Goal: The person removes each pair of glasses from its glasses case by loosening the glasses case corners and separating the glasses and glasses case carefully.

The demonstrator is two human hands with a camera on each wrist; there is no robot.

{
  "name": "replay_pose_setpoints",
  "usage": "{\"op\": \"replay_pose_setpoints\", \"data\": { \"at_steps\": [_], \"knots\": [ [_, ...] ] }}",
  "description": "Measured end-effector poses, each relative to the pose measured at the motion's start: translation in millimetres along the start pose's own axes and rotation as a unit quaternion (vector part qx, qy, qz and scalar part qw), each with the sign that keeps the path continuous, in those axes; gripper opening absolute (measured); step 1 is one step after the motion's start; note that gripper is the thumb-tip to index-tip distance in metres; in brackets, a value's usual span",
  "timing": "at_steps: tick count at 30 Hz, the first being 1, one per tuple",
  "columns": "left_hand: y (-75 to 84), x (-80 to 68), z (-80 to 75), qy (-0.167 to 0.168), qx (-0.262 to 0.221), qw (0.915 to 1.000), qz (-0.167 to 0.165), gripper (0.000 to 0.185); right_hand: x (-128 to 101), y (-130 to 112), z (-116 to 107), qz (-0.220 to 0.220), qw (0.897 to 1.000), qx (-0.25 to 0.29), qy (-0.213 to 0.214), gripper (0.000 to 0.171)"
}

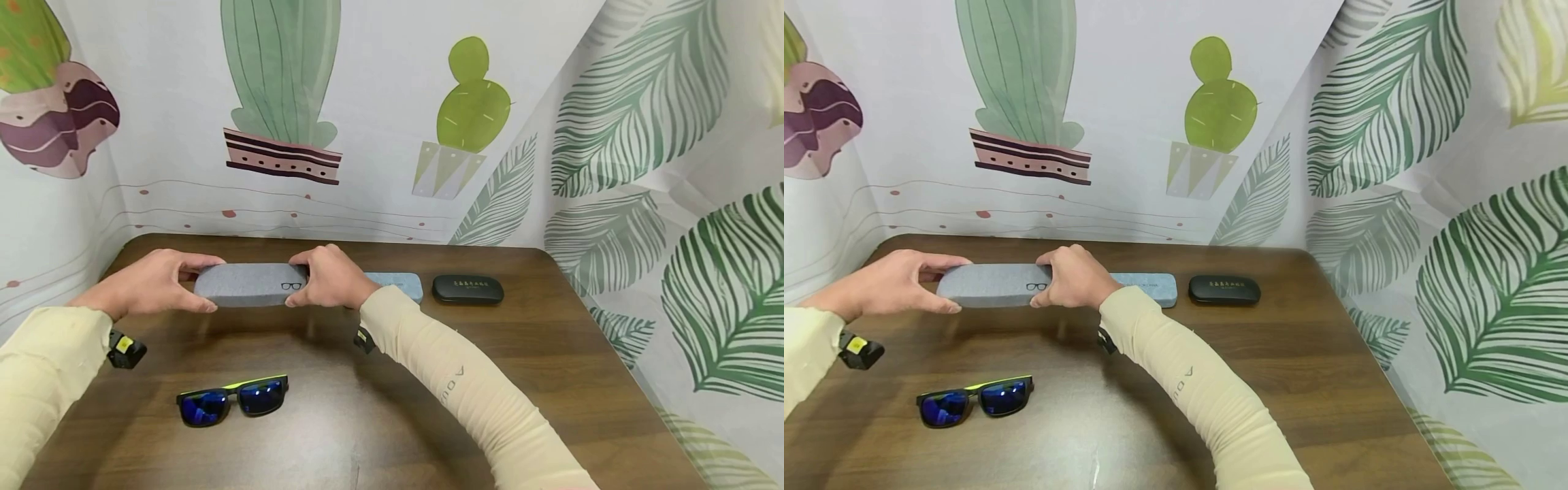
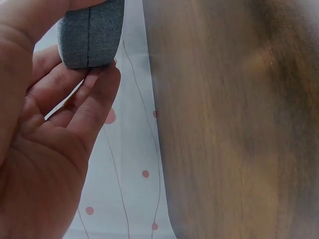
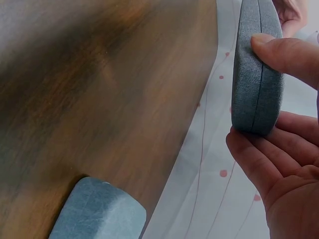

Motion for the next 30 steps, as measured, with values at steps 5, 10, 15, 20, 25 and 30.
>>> {"op": "replay_pose_setpoints", "data": {
  "at_steps": [5,10,15,20,25,30],
  "knots": [
    [-0.1,3.4,-2.1,-0.001,-0.002,1.0000,-0.002,0.086,2,1,-2,0.001,1.000,0.000,0.003,0.064],
    [-1.9,7.5,-3.9,-0.004,-0.002,1.0000,-0.002,0.087,4,2,-3,0.006,1.000,-0.001,0.000,0.066],
    [-4.1,10.4,-4.8,-0.007,0.003,0.9999,-0.008,0.088,7,3,-2,0.014,1.000,0.002,-0.007,0.067],
    [-5.6,13.9,-4.6,-0.010,0.001,0.9999,-0.010,0.088,9,6,0,0.016,1.000,0.000,-0.004,0.066],
    [-7.3,17.4,-4.8,-0.010,0.004,0.9998,-0.015,0.088,13,9,1,0.017,1.000,-0.010,0.005,0.065],
    [-10.4,20.9,-3.4,-0.015,0.003,0.9997,-0.017,0.088,16,11,3,0.017,1.000,-0.011,0.002,0.066]
  ]
}}
Point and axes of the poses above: each hand's wrist, its own x-axis towards the middle knuckle, its own z-axis out of the palm, y = z × x, the point moved 6 cm from there along x, towards the middle knuckle, and after that the axes turned 4 degrees about -y, right-handed, at the moved point
